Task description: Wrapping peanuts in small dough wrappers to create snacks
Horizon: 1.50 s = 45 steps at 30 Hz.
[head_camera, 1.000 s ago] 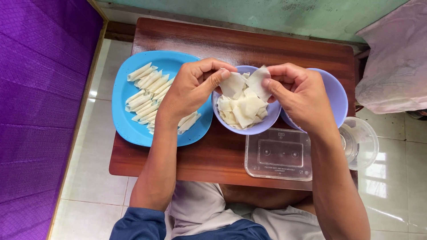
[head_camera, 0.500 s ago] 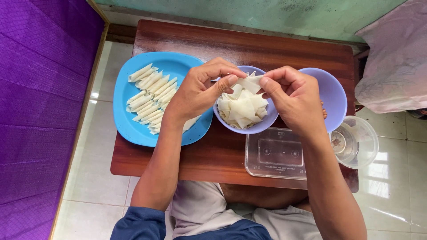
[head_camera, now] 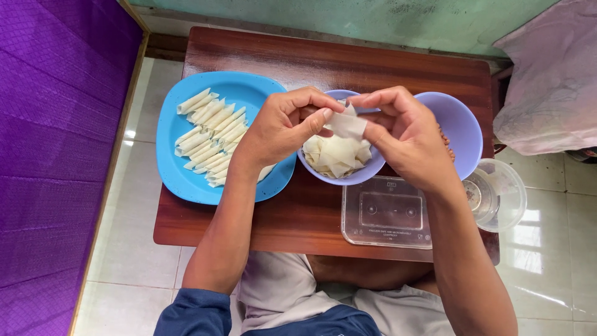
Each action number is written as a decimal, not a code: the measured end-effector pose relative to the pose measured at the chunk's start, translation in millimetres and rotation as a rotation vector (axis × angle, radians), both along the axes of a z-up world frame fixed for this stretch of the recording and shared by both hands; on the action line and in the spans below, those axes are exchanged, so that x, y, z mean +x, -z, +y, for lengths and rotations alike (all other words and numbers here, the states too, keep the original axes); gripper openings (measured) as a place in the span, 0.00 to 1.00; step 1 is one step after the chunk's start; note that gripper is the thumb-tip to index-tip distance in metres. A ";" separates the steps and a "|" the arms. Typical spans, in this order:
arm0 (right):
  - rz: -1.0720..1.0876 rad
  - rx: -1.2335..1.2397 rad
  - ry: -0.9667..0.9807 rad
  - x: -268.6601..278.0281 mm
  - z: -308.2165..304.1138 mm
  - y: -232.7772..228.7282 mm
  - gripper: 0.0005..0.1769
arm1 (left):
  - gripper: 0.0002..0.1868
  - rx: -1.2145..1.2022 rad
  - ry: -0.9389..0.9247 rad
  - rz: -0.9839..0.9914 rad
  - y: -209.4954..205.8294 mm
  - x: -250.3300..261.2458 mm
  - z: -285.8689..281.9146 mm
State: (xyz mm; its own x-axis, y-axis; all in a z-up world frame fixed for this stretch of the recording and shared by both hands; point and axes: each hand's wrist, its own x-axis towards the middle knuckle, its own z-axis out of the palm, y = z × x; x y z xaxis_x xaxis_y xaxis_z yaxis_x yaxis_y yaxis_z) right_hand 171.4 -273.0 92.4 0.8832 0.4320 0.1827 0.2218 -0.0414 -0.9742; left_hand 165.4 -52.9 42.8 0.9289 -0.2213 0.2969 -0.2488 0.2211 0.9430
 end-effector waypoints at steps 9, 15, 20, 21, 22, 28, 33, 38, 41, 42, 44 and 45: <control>-0.056 -0.162 0.089 7.1 -3.7 10.1 0.11 | 0.06 0.037 -0.015 -0.047 -18.8 -6.5 -0.1; -0.350 -0.529 0.126 5.3 -2.6 -2.1 0.09 | 0.08 0.127 -0.120 -0.145 -13.5 -3.5 2.9; -0.449 -0.892 0.031 12.6 10.6 23.7 0.16 | 0.09 0.192 -0.193 -0.267 -26.3 -7.0 -4.0; -0.387 -1.056 0.022 13.6 15.4 28.0 0.20 | 0.08 0.290 -0.269 -0.373 -28.2 -5.9 -5.4; -0.389 -1.057 0.021 10.9 15.6 21.1 0.20 | 0.08 0.289 -0.270 -0.374 -24.7 -3.5 -4.8; -0.449 -0.801 0.105 20.3 21.0 28.8 0.15 | 0.10 0.335 -0.475 -0.482 -20.2 1.3 -1.5; -0.505 -0.738 0.214 19.9 31.3 44.0 0.07 | 0.10 0.356 -0.522 -0.511 -14.1 4.4 -4.1; -0.094 -0.425 0.164 15.6 7.1 4.0 0.11 | 0.10 0.339 -0.511 -0.485 -11.4 3.5 -4.2; 0.048 -0.442 0.010 15.4 -3.1 -1.2 0.13 | 0.10 0.326 -0.502 -0.471 -12.0 1.9 -3.8; 0.043 -0.507 -0.044 16.0 -4.9 -1.1 0.13 | 0.10 0.327 -0.497 -0.471 -12.9 2.3 -2.9; 0.001 -0.524 -0.083 7.7 -1.1 -9.5 0.11 | 0.10 0.330 -0.488 -0.461 -11.6 3.1 -0.4; -0.038 -0.538 -0.120 3.4 1.1 -13.4 0.10 | 0.10 0.335 -0.476 -0.449 -11.0 3.2 1.2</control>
State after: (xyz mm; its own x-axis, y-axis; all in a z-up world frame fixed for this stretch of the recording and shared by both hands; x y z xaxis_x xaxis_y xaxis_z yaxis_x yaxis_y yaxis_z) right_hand 174.8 -271.9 105.8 0.8188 0.5708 -0.0609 0.2902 -0.5032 -0.8140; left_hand 168.6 -51.7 53.8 0.7520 0.0302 0.6585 -0.6241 -0.2893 0.7258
